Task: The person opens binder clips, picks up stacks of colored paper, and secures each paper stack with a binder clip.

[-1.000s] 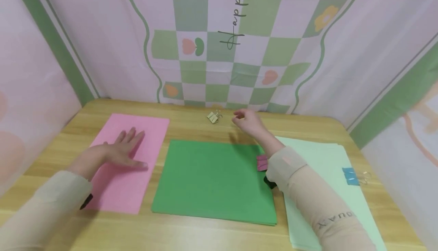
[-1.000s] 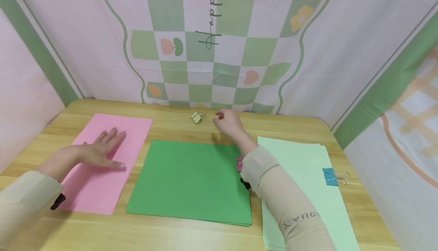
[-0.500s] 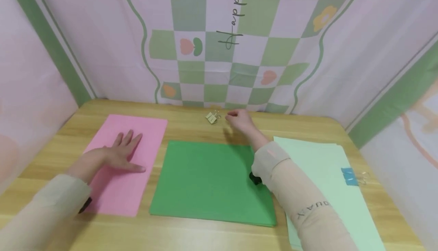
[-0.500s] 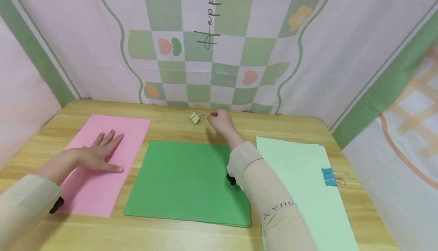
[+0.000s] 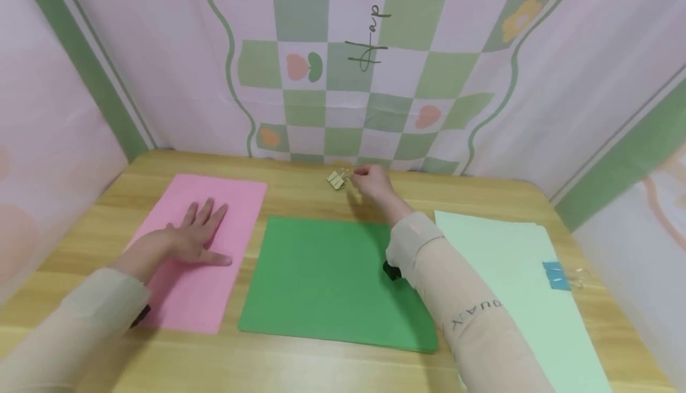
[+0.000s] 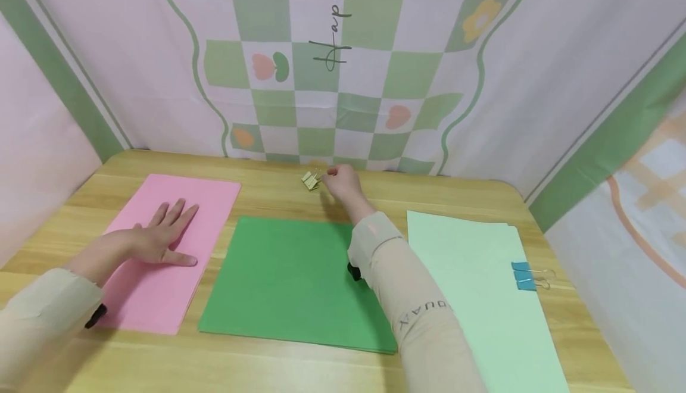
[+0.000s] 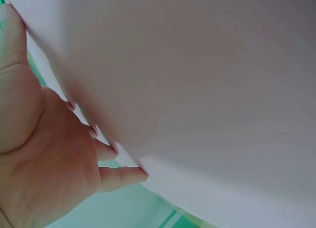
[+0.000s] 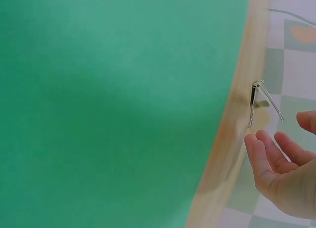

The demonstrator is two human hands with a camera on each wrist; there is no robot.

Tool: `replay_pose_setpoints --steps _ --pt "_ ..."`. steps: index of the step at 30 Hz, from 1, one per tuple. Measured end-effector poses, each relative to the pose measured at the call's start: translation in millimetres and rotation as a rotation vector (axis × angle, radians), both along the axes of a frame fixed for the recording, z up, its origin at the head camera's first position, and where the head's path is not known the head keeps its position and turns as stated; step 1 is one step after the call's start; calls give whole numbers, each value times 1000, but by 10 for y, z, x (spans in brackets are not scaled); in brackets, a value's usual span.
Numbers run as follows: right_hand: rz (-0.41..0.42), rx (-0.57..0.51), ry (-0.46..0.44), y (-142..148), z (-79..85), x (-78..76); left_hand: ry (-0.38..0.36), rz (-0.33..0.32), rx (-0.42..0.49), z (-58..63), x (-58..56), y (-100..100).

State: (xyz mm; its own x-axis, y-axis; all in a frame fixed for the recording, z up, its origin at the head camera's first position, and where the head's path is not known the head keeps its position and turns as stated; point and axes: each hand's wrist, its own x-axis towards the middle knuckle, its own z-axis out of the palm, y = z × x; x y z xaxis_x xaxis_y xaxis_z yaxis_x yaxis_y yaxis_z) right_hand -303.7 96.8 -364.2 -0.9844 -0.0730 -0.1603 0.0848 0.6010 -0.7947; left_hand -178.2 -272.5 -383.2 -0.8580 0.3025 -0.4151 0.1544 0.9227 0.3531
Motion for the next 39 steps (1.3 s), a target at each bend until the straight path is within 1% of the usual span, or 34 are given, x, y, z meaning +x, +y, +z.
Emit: replay_pose_setpoints --steps 4,11,17,22,25,27,30,33,36,39 --pt "-8 -11 -24 -7 -7 -44 -6 0 -3 -1 -10 15" --pt "-20 36 25 -121 -24 -124 -9 8 -3 -1 -5 16" --pt "-69 -3 32 -235 -78 -154 -16 8 -6 0 -2 9" --pt "-90 18 38 -282 -109 -164 -9 8 -6 4 -19 4" --pt "-94 15 42 -292 -108 -156 -18 12 -4 12 -18 6" --pt "-111 -4 42 -295 -102 -146 -24 13 -7 18 -16 8" --pt "-161 -45 20 -315 -98 -143 -30 13 -13 19 -18 13" --pt "-208 -54 3 -353 -85 -147 -24 13 -15 12 -24 14" --pt "-236 -61 -14 -384 -68 -148 -22 15 -11 18 -24 12" --pt "-252 -98 -26 -386 -58 -138 -25 20 -13 18 -23 11"
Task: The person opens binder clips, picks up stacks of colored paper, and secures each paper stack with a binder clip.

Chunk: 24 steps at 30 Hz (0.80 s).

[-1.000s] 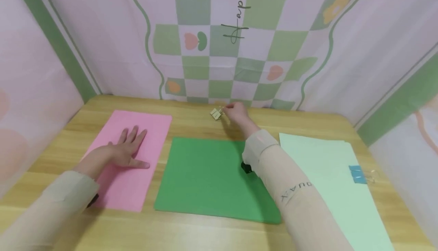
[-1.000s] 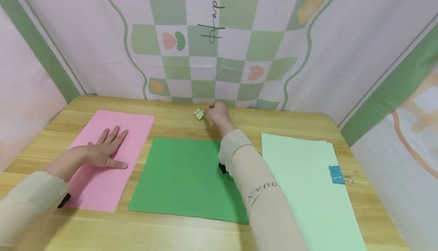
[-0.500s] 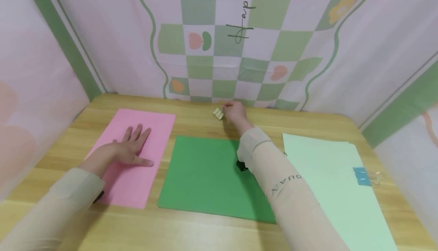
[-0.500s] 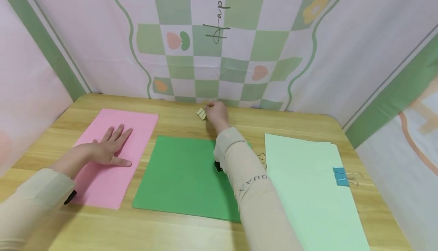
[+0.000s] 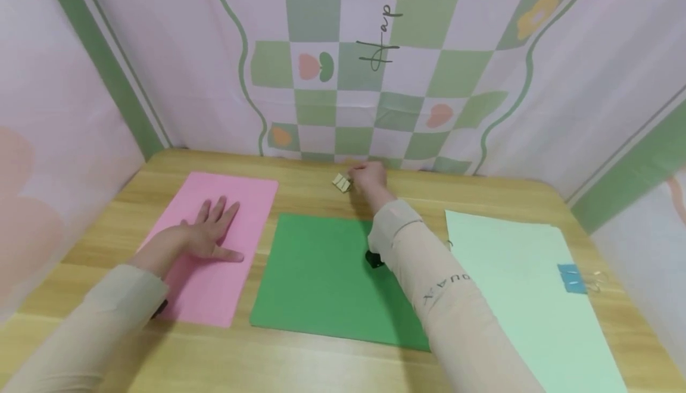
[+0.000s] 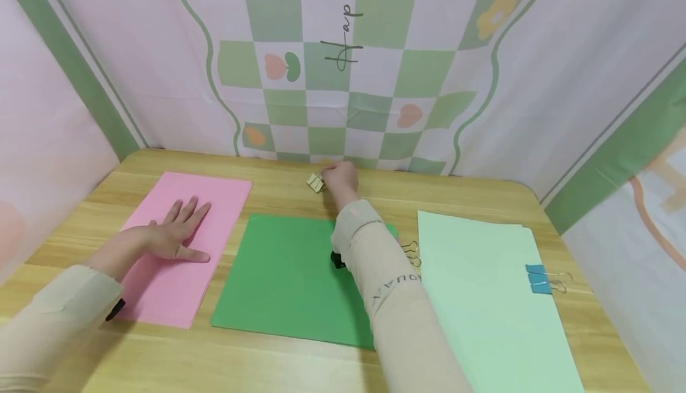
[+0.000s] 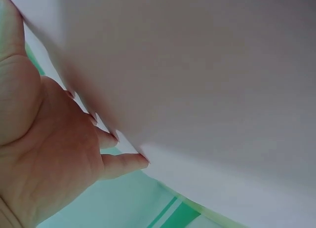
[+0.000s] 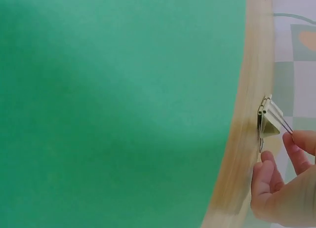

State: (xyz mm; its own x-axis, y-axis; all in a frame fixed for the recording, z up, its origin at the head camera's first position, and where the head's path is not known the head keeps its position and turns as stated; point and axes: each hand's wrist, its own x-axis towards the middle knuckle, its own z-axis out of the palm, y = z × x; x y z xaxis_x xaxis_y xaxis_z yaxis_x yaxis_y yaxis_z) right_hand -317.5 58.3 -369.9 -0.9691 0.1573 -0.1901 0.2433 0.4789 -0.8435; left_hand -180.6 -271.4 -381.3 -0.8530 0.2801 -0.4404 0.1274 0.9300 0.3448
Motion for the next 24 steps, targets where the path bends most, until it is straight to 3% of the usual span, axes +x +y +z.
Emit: replay_pose_setpoints --steps 9,16,24 --pt "-19 -193 -77 105 -4 12 -21 5 1 40 28 23" --pt "-44 -489 -121 221 75 55 -15 2 0 22 14 24" --pt "104 -643 -206 290 135 195 -27 16 19 29 30 14"
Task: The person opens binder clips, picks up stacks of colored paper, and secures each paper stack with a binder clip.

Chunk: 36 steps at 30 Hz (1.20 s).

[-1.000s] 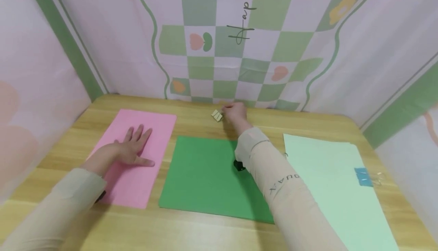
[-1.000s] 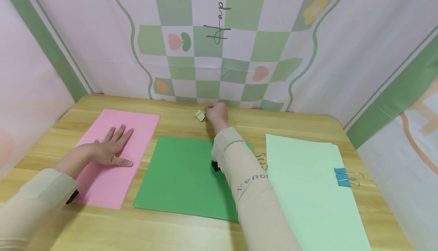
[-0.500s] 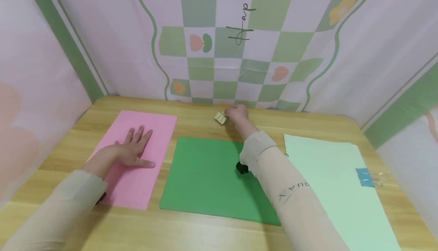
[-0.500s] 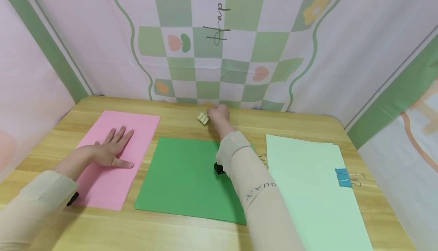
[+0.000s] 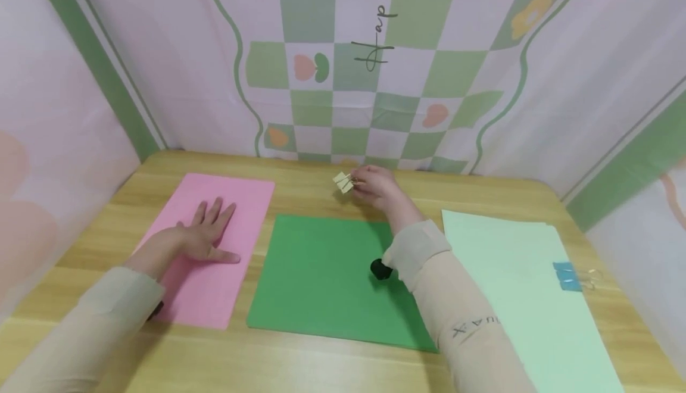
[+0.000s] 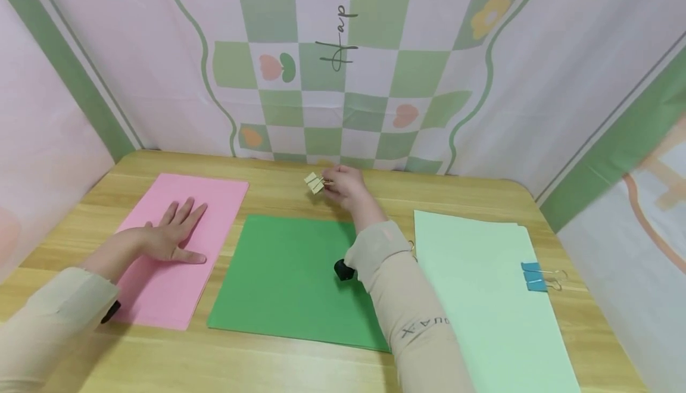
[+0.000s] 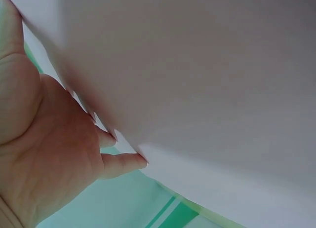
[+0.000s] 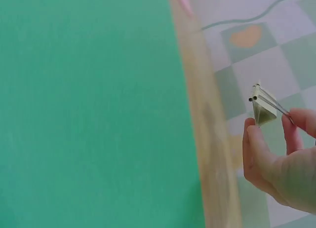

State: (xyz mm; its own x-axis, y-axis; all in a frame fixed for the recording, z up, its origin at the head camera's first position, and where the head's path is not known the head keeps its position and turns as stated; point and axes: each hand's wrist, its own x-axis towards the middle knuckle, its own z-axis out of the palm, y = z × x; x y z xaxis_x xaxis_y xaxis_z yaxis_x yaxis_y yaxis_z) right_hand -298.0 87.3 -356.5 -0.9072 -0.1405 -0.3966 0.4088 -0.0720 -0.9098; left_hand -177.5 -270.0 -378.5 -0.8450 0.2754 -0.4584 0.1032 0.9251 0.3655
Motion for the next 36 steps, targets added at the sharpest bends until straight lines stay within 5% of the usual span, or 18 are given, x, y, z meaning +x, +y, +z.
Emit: replay_pose_setpoints --steps 12,25,36 --pt "37 -292 76 85 11 341 17 -15 9 -30 -6 -24" --pt "-7 -498 12 240 95 570 15 -19 26 -30 0 -12" --pt "-11 -323 169 280 160 676 10 -9 35 -16 15 4"
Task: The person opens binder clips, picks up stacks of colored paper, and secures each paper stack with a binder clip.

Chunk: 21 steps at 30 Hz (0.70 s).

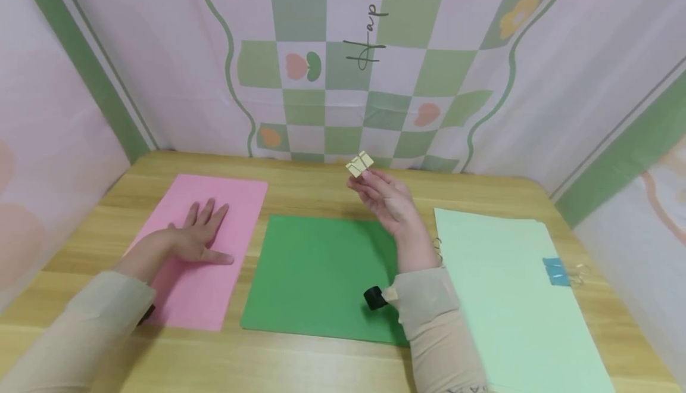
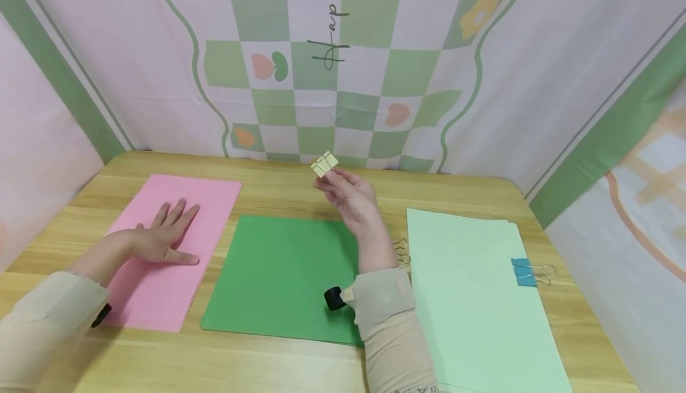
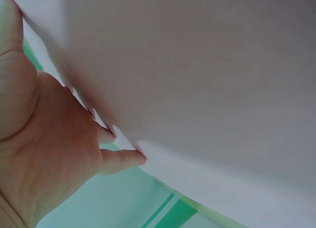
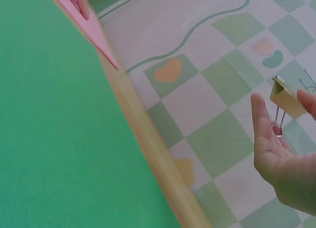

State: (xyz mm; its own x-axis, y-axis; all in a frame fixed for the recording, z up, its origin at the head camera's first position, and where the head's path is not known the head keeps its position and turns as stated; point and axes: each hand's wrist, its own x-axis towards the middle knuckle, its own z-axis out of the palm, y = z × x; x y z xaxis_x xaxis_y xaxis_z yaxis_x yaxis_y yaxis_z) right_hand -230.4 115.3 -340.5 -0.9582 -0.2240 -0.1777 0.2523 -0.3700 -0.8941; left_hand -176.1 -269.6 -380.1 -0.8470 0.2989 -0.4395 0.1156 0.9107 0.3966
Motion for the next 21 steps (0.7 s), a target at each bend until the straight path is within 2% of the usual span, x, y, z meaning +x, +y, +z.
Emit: replay_pose_setpoints --steps 4,7,14,21 --pt "26 50 18 5 18 27 2 2 3 -4 1 -5" --pt "25 41 23 2 25 35 7 -3 2 -14 -4 -6" --pt "-79 -28 31 -38 23 36 28 -13 -5 -31 -21 -14" --pt "-114 -3 36 -79 21 41 11 -25 4 -10 7 -10"
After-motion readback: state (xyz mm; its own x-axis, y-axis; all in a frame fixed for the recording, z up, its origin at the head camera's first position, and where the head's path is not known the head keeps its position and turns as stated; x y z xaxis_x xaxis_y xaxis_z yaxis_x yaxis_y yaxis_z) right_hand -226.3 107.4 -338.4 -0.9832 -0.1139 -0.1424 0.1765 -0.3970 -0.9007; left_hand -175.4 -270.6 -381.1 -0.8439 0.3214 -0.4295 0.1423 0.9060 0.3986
